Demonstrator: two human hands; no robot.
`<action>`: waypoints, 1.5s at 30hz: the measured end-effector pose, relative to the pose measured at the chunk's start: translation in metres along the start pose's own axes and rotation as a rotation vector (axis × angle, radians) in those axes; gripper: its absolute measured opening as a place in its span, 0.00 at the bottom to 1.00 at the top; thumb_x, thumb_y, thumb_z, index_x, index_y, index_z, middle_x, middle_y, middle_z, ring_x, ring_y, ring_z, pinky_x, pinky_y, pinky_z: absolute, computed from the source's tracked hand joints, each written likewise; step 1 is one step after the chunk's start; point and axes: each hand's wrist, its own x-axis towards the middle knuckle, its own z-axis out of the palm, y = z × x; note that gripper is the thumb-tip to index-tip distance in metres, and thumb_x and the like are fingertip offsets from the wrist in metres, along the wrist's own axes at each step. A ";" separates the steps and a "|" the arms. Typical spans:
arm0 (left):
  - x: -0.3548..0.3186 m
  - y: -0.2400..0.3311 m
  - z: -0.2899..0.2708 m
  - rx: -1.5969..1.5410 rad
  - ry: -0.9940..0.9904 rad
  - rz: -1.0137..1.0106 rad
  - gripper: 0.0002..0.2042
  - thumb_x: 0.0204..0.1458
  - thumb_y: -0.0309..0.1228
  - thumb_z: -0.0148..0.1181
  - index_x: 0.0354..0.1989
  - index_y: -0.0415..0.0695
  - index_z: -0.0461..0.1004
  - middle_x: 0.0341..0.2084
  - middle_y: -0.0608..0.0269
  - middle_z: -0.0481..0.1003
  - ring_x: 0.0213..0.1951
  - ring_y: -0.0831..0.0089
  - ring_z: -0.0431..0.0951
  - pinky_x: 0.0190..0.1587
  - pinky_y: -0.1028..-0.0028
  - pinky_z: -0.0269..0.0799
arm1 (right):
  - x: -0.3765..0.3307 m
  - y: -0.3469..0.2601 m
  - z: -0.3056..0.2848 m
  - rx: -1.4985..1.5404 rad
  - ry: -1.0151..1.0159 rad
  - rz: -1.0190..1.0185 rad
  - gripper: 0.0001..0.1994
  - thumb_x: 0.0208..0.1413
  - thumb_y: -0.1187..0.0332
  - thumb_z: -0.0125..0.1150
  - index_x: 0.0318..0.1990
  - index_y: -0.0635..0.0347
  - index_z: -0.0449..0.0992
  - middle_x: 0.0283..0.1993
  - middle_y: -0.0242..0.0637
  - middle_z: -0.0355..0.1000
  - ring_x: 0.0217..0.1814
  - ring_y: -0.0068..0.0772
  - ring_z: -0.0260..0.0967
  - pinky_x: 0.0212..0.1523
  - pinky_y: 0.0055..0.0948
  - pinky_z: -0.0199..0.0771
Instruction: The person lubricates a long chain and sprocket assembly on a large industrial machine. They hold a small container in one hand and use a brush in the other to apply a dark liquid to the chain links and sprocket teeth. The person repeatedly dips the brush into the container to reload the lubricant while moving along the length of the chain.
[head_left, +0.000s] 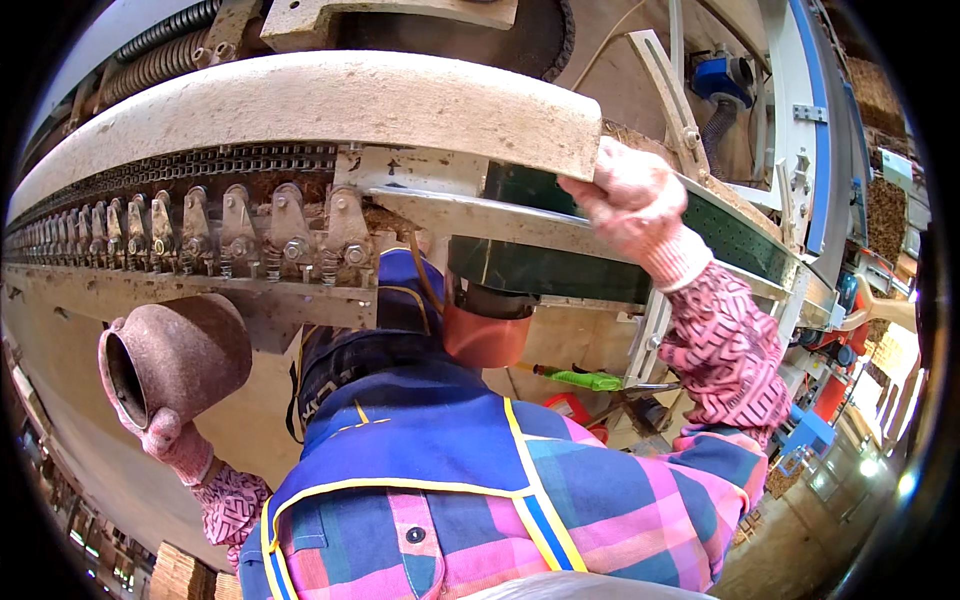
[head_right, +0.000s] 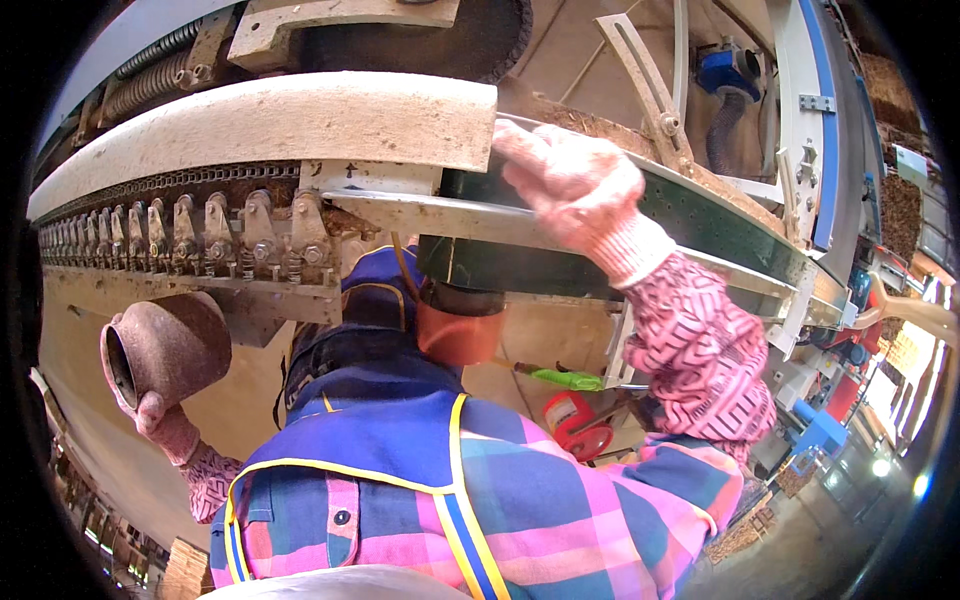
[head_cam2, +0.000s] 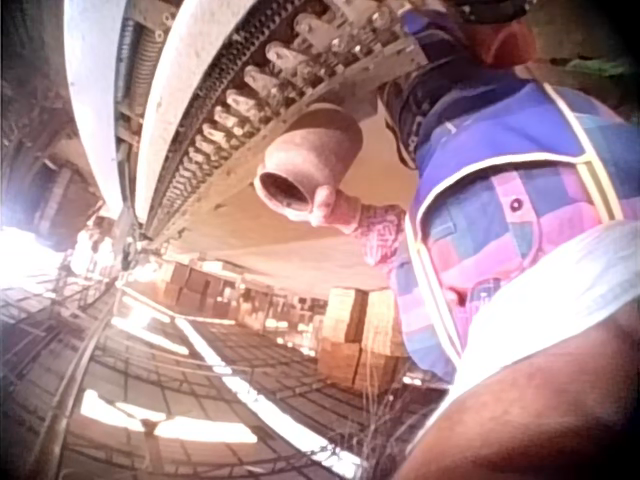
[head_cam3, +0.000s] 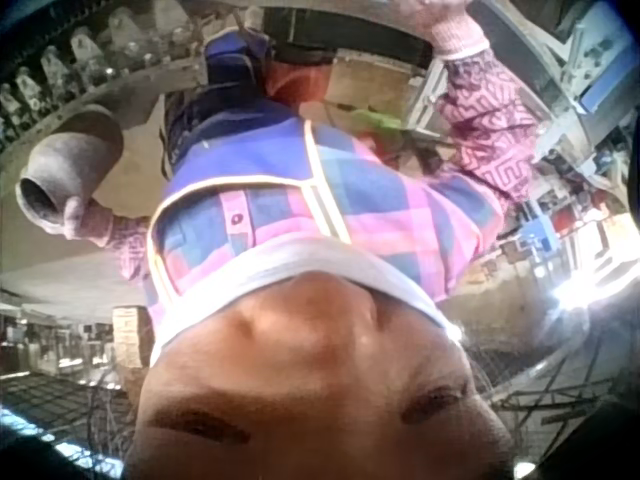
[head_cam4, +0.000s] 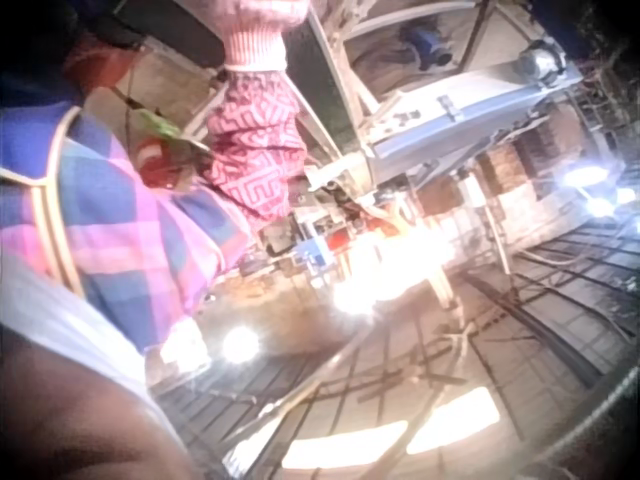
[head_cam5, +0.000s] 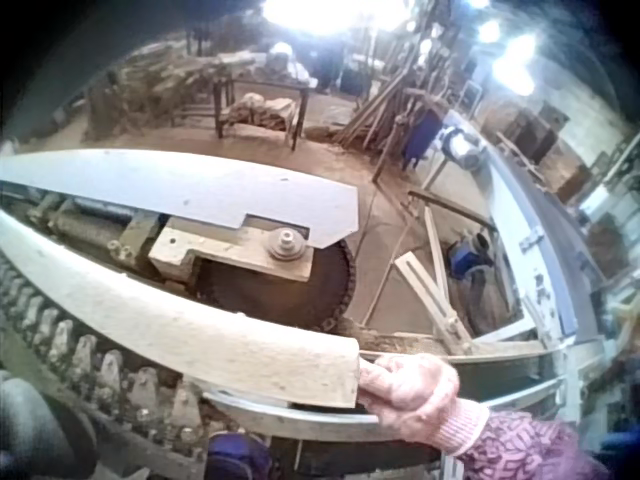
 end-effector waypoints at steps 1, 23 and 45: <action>0.001 0.000 0.001 -0.005 0.014 -0.004 0.57 0.27 0.58 0.73 0.70 0.37 0.64 0.67 0.47 0.66 0.67 0.51 0.66 0.70 0.51 0.61 | -0.001 -0.006 0.011 0.077 -0.105 0.108 0.26 0.60 0.63 0.63 0.67 0.41 0.71 0.44 0.35 0.78 0.41 0.40 0.79 0.41 0.34 0.80; -0.002 -0.006 -0.003 -0.013 0.016 0.057 0.56 0.30 0.58 0.71 0.70 0.35 0.63 0.66 0.47 0.66 0.68 0.51 0.66 0.70 0.51 0.61 | 0.026 -0.027 -0.027 0.265 -0.438 0.176 0.18 0.61 0.59 0.60 0.58 0.37 0.80 0.41 0.40 0.82 0.43 0.43 0.81 0.44 0.37 0.81; -0.002 -0.011 -0.006 -0.067 -0.010 0.051 0.58 0.25 0.54 0.75 0.70 0.34 0.63 0.67 0.46 0.66 0.68 0.50 0.66 0.72 0.51 0.59 | 0.040 -0.058 -0.030 0.258 -0.552 0.564 0.21 0.65 0.51 0.60 0.64 0.38 0.77 0.57 0.39 0.79 0.60 0.38 0.76 0.61 0.32 0.72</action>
